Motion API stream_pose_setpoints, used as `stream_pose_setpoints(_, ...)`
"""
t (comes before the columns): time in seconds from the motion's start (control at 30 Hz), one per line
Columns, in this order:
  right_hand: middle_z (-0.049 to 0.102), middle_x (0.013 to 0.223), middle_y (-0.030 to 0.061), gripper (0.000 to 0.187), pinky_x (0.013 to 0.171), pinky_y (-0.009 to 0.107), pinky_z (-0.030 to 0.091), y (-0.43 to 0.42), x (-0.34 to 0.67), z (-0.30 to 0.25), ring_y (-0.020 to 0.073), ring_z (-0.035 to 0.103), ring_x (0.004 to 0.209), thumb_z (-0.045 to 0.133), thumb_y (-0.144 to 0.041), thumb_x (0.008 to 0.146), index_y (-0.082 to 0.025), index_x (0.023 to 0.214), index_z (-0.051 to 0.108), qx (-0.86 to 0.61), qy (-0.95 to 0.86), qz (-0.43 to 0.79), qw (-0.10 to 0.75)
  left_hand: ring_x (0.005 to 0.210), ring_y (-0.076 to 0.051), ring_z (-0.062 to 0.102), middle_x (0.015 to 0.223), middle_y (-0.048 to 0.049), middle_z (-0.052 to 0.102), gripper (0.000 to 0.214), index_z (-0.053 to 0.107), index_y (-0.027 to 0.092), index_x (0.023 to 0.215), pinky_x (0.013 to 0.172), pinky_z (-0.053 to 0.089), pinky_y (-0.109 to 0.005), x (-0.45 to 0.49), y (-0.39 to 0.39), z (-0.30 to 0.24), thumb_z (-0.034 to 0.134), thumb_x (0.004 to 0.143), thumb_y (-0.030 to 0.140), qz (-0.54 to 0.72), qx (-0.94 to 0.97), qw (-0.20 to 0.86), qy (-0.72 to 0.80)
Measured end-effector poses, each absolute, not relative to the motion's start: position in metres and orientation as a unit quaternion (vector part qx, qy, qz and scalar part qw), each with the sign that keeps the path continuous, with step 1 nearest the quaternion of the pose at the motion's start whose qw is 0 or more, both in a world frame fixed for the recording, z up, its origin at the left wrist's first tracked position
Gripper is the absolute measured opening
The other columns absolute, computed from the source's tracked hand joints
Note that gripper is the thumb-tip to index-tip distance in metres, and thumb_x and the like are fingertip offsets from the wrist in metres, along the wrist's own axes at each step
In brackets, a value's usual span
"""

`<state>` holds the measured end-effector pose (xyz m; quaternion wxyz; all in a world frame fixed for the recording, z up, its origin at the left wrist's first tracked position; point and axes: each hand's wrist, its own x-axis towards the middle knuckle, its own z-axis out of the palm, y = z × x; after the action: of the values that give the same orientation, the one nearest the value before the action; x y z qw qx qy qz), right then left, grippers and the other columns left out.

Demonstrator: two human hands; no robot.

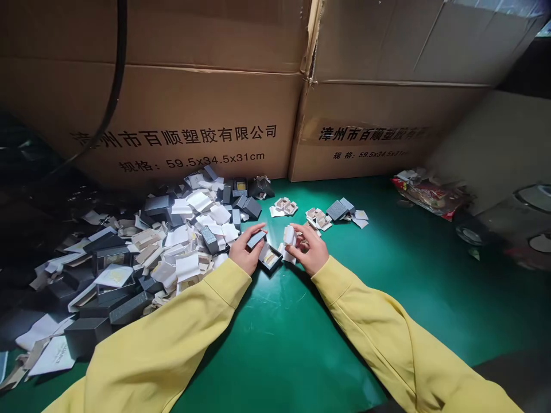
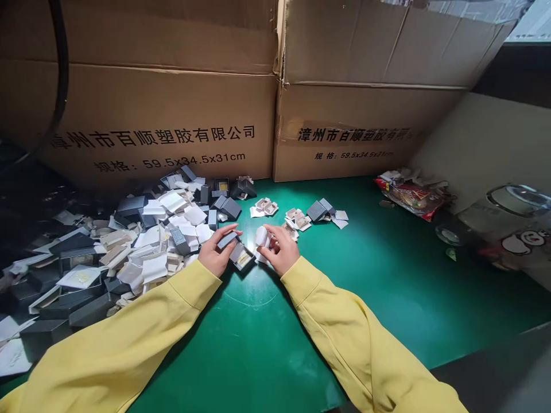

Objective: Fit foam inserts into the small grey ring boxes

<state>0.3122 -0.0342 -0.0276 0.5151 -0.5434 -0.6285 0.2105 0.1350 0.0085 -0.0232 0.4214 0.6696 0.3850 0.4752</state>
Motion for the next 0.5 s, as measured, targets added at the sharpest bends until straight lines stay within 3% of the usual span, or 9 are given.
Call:
stream_pose_setpoints(0.2, 0.058, 0.102, 0.0074, 0.054, 0.047, 0.024, 0.047, -0.032, 0.320, -0.026, 0.0105, 0.052, 0.059, 0.066, -0.034, 0.068, -0.023, 0.118, 0.050, -0.527, -0.621, 0.256, 0.521, 0.110, -0.023, 0.050, 0.119, -0.0092, 0.048, 0.055, 0.043, 0.022, 0.126, 0.091, 0.043, -0.037, 0.132, 0.010, -0.023, 0.056, 0.073, 0.021, 0.411, 0.725, 0.423, 0.356)
stream_pose_setpoints(0.4, 0.058, 0.100, 0.0061, 0.049, 0.051, 0.025, 0.047, -0.028, 0.329, -0.025, 0.0105, 0.051, 0.060, 0.070, -0.032, 0.063, -0.023, 0.109, 0.054, -0.524, -0.605, 0.298, 0.519, 0.109, -0.024, 0.048, 0.119, -0.0096, 0.049, 0.065, 0.030, 0.021, 0.137, 0.095, 0.039, -0.040, 0.130, 0.008, -0.020, 0.052, 0.075, 0.018, 0.346, 0.797, 0.378, 0.321)
stream_pose_setpoints(0.5, 0.058, 0.101, 0.0060, 0.052, 0.050, 0.024, 0.047, -0.028, 0.327, -0.025, 0.0105, 0.051, 0.062, 0.071, -0.030, 0.060, -0.023, 0.109, 0.053, -0.525, -0.584, 0.331, 0.523, 0.106, -0.024, 0.049, 0.116, -0.0113, 0.047, 0.069, 0.021, 0.020, 0.141, 0.088, 0.044, -0.037, 0.131, 0.006, -0.021, 0.052, 0.079, 0.023, 0.337, 0.801, 0.381, 0.315)
